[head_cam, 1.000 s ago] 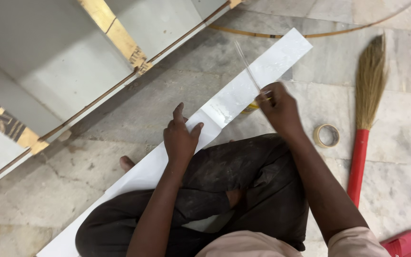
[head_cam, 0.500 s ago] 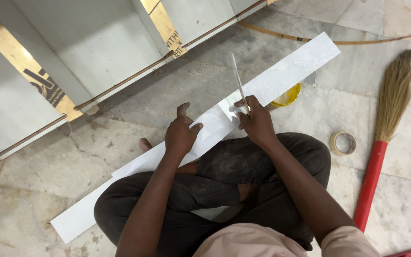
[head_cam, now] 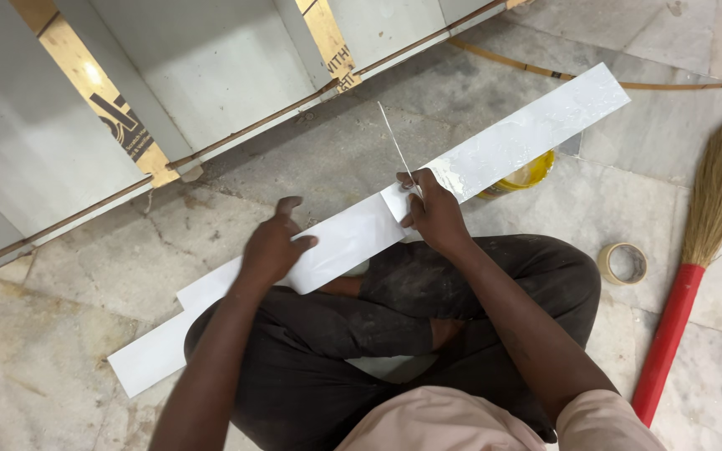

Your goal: The person sits on the floor and applies a white adhesive from a yellow container onto a long white strip using a small spatula. They spread the adhesive evenly along the length of the strip.

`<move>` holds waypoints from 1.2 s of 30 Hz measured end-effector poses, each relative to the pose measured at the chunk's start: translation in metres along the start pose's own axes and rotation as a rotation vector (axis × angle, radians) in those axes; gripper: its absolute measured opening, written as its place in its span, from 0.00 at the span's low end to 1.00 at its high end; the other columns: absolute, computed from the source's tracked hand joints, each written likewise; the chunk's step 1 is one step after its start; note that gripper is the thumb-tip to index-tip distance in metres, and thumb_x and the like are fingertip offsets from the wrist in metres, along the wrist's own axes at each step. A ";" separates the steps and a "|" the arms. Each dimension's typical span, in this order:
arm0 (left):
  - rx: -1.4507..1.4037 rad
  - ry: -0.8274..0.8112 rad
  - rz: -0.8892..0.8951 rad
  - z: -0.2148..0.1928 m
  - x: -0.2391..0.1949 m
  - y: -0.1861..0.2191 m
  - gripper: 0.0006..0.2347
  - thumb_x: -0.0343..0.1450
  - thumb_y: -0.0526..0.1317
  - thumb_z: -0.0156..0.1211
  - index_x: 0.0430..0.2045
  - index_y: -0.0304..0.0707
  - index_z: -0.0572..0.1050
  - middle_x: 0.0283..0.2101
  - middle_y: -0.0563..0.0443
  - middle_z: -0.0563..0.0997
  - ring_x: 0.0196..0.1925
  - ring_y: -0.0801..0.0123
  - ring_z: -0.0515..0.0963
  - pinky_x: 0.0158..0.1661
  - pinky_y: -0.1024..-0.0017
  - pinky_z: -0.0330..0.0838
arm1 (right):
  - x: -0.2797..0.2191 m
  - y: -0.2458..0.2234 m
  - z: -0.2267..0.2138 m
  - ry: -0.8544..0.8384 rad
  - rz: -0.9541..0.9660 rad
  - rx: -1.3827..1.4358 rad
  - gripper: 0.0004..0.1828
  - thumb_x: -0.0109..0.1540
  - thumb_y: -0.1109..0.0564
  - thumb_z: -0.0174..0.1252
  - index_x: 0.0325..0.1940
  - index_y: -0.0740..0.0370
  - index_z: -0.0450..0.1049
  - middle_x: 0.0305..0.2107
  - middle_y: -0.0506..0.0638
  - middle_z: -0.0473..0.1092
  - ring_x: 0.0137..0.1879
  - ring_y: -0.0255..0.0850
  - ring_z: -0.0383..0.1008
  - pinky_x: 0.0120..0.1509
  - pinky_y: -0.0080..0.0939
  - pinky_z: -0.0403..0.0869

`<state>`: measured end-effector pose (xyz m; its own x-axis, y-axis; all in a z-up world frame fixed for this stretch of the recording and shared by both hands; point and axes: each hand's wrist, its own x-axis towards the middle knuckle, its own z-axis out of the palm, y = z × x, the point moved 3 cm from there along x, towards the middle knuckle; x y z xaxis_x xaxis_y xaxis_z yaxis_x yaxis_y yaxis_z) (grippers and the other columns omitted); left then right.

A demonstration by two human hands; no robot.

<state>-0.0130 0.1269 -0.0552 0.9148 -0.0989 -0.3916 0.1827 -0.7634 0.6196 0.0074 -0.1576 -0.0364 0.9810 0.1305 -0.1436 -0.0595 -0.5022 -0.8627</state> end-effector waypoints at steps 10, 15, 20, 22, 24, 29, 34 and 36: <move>0.101 -0.014 -0.032 -0.037 -0.021 -0.055 0.34 0.64 0.42 0.71 0.66 0.45 0.62 0.42 0.38 0.85 0.46 0.51 0.85 0.48 0.58 0.76 | -0.005 -0.008 0.021 -0.203 0.093 -0.332 0.31 0.63 0.55 0.62 0.68 0.56 0.60 0.44 0.59 0.77 0.41 0.51 0.81 0.46 0.49 0.77; 0.014 0.030 -0.074 -0.063 -0.029 -0.097 0.34 0.62 0.43 0.72 0.65 0.44 0.65 0.38 0.39 0.84 0.41 0.53 0.85 0.45 0.61 0.78 | -0.007 -0.005 0.031 -0.265 -0.093 -0.383 0.43 0.57 0.53 0.68 0.73 0.51 0.56 0.51 0.59 0.74 0.52 0.56 0.79 0.54 0.52 0.76; -0.022 0.074 -0.174 -0.090 -0.048 -0.157 0.33 0.62 0.45 0.73 0.64 0.44 0.67 0.36 0.39 0.85 0.40 0.54 0.85 0.44 0.61 0.76 | -0.005 0.001 0.039 -0.300 -0.137 -0.448 0.49 0.53 0.52 0.71 0.74 0.49 0.53 0.57 0.54 0.73 0.53 0.58 0.78 0.55 0.54 0.75; -0.018 0.089 -0.216 -0.099 -0.056 -0.183 0.32 0.62 0.45 0.74 0.63 0.43 0.69 0.36 0.39 0.85 0.40 0.54 0.85 0.44 0.61 0.76 | -0.004 0.003 0.041 -0.302 -0.099 -0.482 0.48 0.53 0.50 0.71 0.74 0.48 0.54 0.56 0.55 0.73 0.54 0.58 0.78 0.56 0.53 0.75; 0.028 0.099 -0.251 -0.104 -0.064 -0.210 0.31 0.62 0.45 0.74 0.61 0.42 0.71 0.37 0.39 0.85 0.41 0.55 0.85 0.44 0.61 0.77 | -0.004 0.005 0.041 -0.296 -0.093 -0.493 0.48 0.54 0.50 0.72 0.73 0.49 0.55 0.56 0.54 0.73 0.53 0.57 0.78 0.57 0.53 0.75; 0.084 0.075 -0.423 -0.098 -0.099 -0.278 0.31 0.61 0.46 0.76 0.60 0.45 0.72 0.40 0.41 0.86 0.45 0.55 0.85 0.48 0.60 0.77 | -0.003 0.004 0.043 -0.221 -0.186 -0.471 0.47 0.53 0.49 0.71 0.71 0.53 0.55 0.57 0.53 0.74 0.52 0.58 0.78 0.55 0.55 0.74; 0.186 0.071 -0.555 -0.089 -0.148 -0.344 0.32 0.62 0.50 0.75 0.62 0.46 0.72 0.42 0.42 0.89 0.49 0.53 0.86 0.54 0.59 0.76 | -0.003 0.010 0.042 -0.239 -0.045 -0.524 0.43 0.58 0.46 0.68 0.72 0.52 0.56 0.57 0.54 0.73 0.54 0.56 0.78 0.58 0.52 0.75; 0.234 0.098 -0.588 -0.091 -0.170 -0.371 0.32 0.62 0.51 0.76 0.61 0.46 0.73 0.43 0.41 0.88 0.49 0.53 0.86 0.54 0.59 0.77 | -0.004 0.011 0.040 -0.197 -0.104 -0.504 0.41 0.58 0.47 0.68 0.71 0.53 0.57 0.58 0.55 0.73 0.56 0.57 0.77 0.59 0.53 0.74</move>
<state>-0.2039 0.4850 -0.1571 0.7163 0.4297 -0.5499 0.5912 -0.7923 0.1510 -0.0045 -0.1290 -0.0647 0.9211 0.3344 -0.1993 0.1792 -0.8187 -0.5455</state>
